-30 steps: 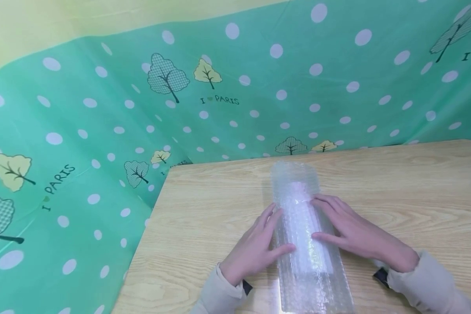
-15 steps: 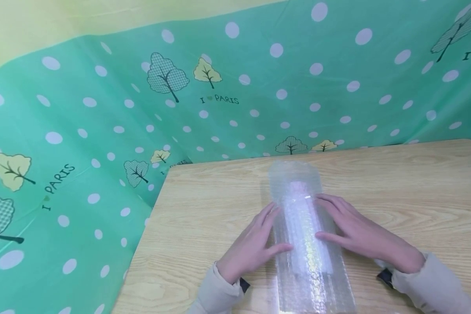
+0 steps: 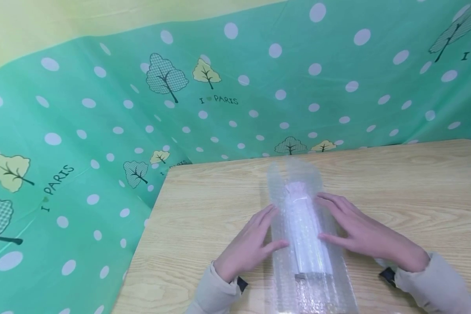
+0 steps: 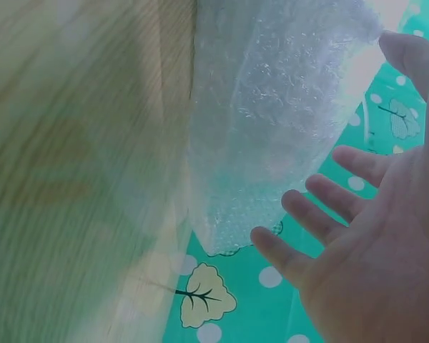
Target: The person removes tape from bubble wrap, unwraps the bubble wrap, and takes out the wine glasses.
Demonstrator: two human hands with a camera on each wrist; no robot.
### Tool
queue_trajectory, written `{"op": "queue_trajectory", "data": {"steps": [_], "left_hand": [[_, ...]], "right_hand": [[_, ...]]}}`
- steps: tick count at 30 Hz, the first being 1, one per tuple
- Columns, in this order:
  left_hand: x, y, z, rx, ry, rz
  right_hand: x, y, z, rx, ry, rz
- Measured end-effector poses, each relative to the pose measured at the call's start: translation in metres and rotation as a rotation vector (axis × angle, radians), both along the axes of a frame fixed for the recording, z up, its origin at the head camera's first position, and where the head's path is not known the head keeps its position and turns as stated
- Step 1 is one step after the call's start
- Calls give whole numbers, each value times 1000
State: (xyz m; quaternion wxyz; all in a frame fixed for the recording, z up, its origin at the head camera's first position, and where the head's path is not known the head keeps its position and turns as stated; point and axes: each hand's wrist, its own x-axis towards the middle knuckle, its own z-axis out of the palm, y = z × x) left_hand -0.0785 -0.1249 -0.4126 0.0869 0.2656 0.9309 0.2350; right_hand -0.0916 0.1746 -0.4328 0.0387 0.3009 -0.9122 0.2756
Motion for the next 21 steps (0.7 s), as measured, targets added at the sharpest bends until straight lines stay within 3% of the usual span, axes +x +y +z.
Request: {"op": "queue_trajectory", "data": {"steps": [16,21], "left_hand": [[0,-2,2,13,16,25],[-1,-2,2,16,24,30]], "right_hand": [[-1,1,-1,25,89,92],[0,1,-3,4,49,112]]}}
